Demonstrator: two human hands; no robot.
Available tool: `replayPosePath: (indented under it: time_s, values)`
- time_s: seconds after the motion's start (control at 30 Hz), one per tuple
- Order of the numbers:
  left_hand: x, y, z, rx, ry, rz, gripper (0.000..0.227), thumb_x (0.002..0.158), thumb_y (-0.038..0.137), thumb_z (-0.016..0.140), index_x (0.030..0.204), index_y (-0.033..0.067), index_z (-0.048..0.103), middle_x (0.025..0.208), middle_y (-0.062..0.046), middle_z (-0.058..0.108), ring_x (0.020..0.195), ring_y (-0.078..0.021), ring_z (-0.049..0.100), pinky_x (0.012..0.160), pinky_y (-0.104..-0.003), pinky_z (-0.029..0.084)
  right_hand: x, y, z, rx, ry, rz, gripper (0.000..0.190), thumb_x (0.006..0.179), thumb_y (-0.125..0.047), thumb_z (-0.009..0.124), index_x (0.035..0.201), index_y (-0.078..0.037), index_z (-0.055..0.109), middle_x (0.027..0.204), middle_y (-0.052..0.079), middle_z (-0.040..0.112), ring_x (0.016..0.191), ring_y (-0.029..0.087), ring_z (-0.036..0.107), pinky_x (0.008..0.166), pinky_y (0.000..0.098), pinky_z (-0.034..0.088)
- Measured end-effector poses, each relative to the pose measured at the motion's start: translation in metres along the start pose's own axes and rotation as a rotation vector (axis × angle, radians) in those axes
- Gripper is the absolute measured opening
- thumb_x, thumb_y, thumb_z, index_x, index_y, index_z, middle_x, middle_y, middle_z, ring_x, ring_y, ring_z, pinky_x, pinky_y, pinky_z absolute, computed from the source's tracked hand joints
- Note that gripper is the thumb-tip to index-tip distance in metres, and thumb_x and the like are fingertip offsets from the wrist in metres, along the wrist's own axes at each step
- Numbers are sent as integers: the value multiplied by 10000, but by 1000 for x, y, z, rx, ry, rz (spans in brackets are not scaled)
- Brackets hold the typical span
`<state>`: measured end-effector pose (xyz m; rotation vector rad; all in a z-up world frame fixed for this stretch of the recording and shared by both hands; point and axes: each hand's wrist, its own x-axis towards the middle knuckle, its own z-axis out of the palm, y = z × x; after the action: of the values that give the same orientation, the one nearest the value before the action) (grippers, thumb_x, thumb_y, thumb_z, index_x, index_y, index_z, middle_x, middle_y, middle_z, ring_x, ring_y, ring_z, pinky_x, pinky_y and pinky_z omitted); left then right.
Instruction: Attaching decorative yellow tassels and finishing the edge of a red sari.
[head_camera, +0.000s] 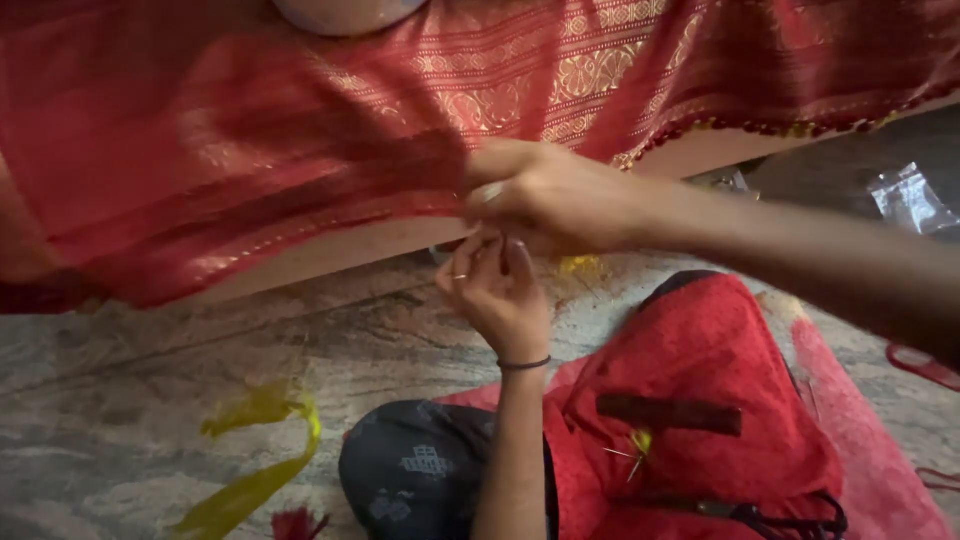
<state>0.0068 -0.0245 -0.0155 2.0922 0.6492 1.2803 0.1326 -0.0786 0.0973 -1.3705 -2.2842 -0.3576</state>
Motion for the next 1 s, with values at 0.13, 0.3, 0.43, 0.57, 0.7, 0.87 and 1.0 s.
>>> replayPosePath:
  time_s: [0.13,0.3,0.43,0.57,0.7,0.87,1.0]
  values:
    - [-1,-13,8,-820,-180,-604,166,947,126,685,973,-12,774,1015,-56,731,933,-141,661,902,-293,505,-46,-25,19,34,106,563,145,826,3,739,969,-2,767,856,120,697,719,243,682,599,373,549]
    - [-9,-17,6,-1074,-252,-721,195,980,78,665,959,-96,750,990,-43,684,867,-128,570,816,-283,438,-65,-23,43,182,174,797,101,840,-84,800,845,-3,741,712,140,676,603,264,673,565,414,535]
    - [-6,-14,5,-881,-179,-557,174,977,88,673,957,-56,770,1029,-29,675,957,-134,573,868,-293,447,-67,-28,29,139,209,712,105,846,-55,768,938,-4,762,820,148,730,678,264,713,614,398,571]
    - [0,-7,0,-400,-125,-269,119,928,119,723,949,34,804,1034,-56,718,1023,-188,610,897,-332,503,-60,-37,-10,-83,108,474,193,818,12,695,995,21,770,987,160,778,846,269,762,687,354,625]
    - [-6,-5,-2,-292,-96,-143,107,940,136,732,986,64,796,1059,-62,720,1063,-238,618,961,-393,493,-7,-13,-17,-19,13,249,140,859,18,685,967,57,764,969,191,736,901,306,745,731,352,647]
    - [1,22,-9,58,102,28,132,912,165,732,991,81,796,1139,-78,704,1186,-331,486,1060,-487,379,43,35,20,-97,-574,223,146,908,-90,713,858,42,754,948,180,717,886,307,711,721,394,612]
    - [0,7,-5,66,64,52,157,940,166,715,1041,63,778,1162,-40,724,1210,-308,523,1102,-479,368,13,21,20,-105,-180,88,119,883,-21,722,777,32,736,939,159,719,953,277,703,775,333,623]
